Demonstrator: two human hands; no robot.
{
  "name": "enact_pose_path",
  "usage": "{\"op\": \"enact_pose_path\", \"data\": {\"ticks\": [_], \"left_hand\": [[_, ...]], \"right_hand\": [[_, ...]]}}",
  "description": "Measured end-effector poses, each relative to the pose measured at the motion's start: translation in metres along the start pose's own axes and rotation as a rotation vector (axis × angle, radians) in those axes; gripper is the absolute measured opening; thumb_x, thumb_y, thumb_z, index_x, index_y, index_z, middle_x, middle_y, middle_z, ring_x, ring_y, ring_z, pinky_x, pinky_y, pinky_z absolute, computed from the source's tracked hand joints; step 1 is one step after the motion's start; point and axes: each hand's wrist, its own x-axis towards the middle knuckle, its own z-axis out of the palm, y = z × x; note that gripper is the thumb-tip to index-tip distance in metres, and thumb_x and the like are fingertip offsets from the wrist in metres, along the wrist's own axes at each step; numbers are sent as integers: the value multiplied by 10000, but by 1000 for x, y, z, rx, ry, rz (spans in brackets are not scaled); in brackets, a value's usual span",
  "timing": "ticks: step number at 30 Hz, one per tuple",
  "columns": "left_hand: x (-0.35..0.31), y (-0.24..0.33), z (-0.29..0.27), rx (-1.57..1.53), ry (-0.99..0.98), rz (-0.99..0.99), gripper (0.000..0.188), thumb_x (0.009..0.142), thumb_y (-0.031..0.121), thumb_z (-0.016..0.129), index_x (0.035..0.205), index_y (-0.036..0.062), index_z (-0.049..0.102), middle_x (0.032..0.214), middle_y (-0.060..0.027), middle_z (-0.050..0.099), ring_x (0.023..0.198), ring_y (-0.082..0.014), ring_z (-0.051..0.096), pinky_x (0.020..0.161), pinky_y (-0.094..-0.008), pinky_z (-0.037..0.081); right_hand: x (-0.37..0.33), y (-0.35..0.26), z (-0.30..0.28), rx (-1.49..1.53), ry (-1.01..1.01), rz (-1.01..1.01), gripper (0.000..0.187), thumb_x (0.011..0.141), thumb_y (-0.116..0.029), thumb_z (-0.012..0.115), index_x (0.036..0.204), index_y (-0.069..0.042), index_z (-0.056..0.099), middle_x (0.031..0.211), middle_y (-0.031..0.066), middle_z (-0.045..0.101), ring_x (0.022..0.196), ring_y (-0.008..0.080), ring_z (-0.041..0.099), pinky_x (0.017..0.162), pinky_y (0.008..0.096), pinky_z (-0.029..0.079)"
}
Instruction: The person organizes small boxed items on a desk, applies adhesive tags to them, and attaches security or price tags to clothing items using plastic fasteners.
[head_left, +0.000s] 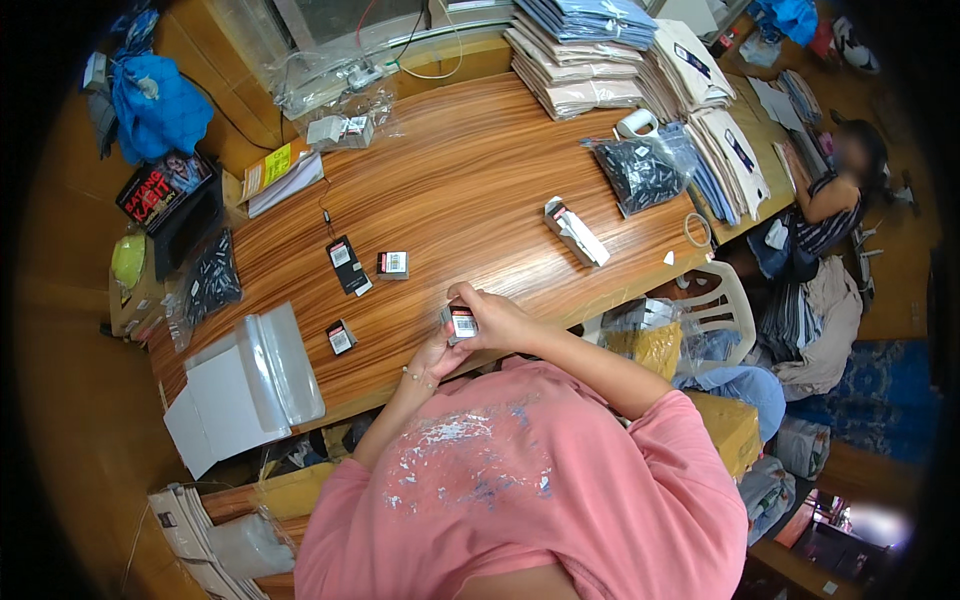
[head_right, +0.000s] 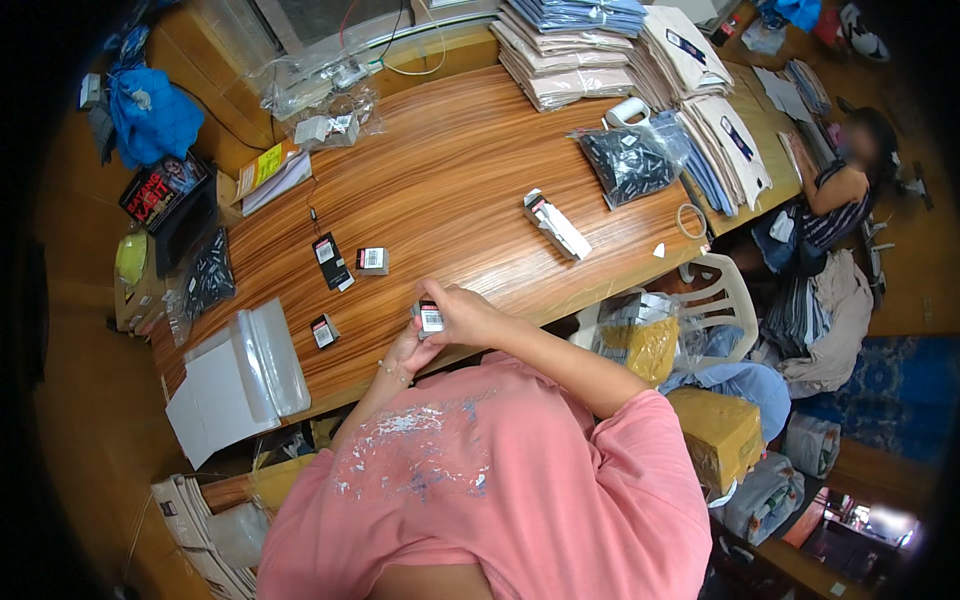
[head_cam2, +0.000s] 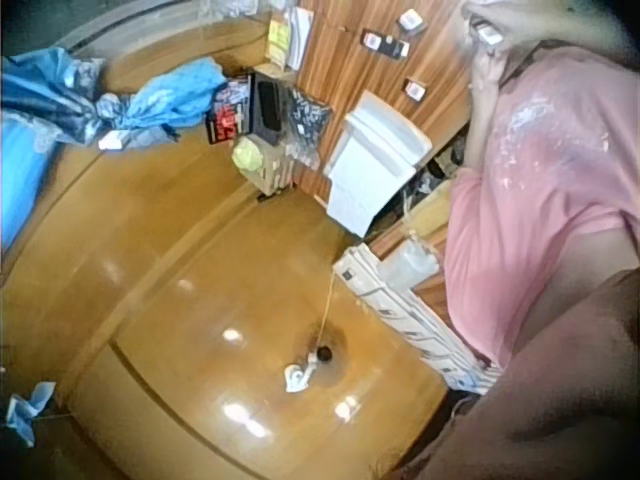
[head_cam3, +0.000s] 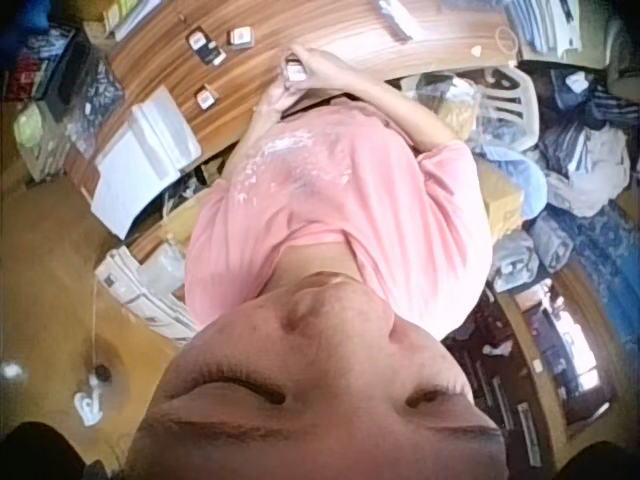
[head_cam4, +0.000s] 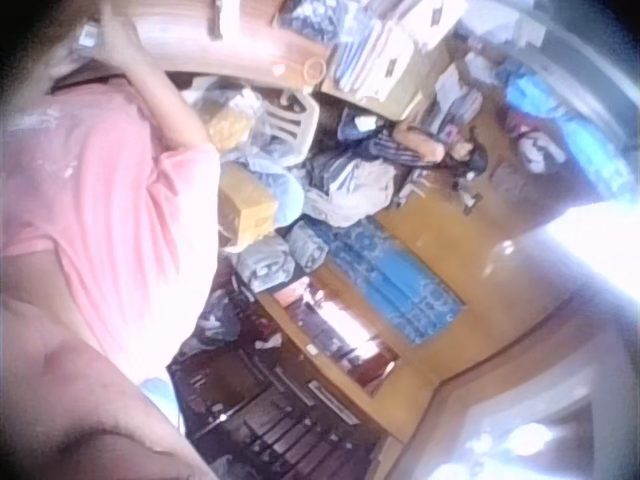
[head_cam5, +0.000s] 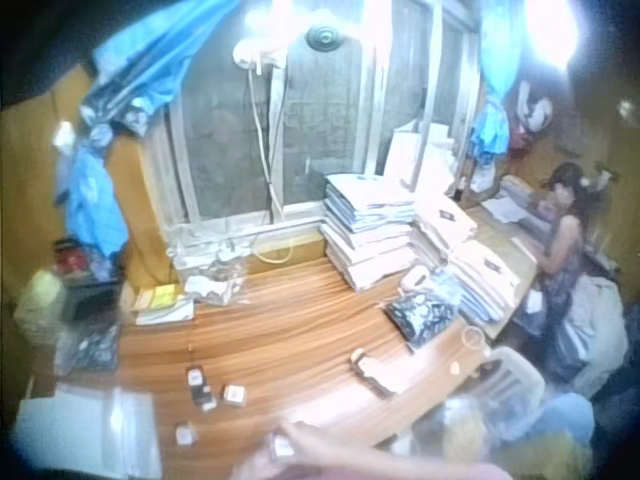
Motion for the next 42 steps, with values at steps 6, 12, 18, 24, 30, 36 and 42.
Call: {"op": "enact_pose_path", "data": {"ticks": [6, 12, 18, 24, 30, 36, 42], "left_hand": [[-2, 0, -15, 66, -39, 18, 541, 637, 350, 772, 1072, 126, 541, 1070, -32, 559, 1001, -170, 527, 865, -302, 443], [-28, 20, 14, 316, 361, 323, 652, 835, 244, 614, 1342, 99, 230, 1114, -81, 503, 983, -175, 509, 852, -309, 434], [-65, 36, 5, 914, 696, 668, 577, 910, 196, 478, 1375, 114, 145, 1136, -120, 493, 940, -158, 521, 810, -272, 434], [-45, 13, 53, 1038, 586, 727, 538, 903, 155, 474, 1358, 97, 192, 1112, -114, 494, 966, -154, 510, 824, -265, 415], [78, -12, 73, 1101, 262, 294, 476, 872, 177, 533, 1275, 35, 323, 1154, -137, 486, 1077, -191, 474, 896, -301, 402], [198, -45, 72, 917, 563, 157, 595, 834, 350, 580, 1255, -4, 354, 1182, -103, 482, 1108, -180, 430, 905, -329, 346], [239, -52, 100, 645, 615, 35, 370, 819, 364, 594, 1099, 148, 483, 1112, -13, 521, 1100, -165, 400, 932, -499, 227]], "right_hand": [[5, -5, -2, 16, -120, -116, 414, 589, -176, 738, 846, -41, 443, 795, 147, 551, 747, 369, 552, 626, 417, 439], [14, 14, -12, -279, -33, -231, 368, 585, -193, 731, 825, -38, 498, 819, 134, 554, 812, 335, 565, 716, 392, 453], [12, 60, -1, -612, -13, -295, 466, 658, -318, 705, 980, -32, 528, 1091, 170, 505, 1077, 320, 448, 902, 486, 351], [-16, 86, -85, -528, 579, 104, 627, 656, -401, 711, 1096, -19, 480, 1166, 195, 446, 1081, 347, 414, 886, 485, 343], [-46, 156, -101, -278, 555, 492, 476, 756, -282, 655, 1105, 12, 521, 993, 190, 591, 919, 328, 553, 806, 363, 431], [-60, 192, -97, 472, 598, 351, 332, 882, -253, 521, 1107, -10, 539, 919, 122, 601, 838, 200, 547, 766, 306, 421], [-71, 188, -117, 641, 464, 463, 409, 947, -303, 391, 1210, -4, 483, 1091, 94, 570, 999, 149, 502, 879, 254, 370]]}}
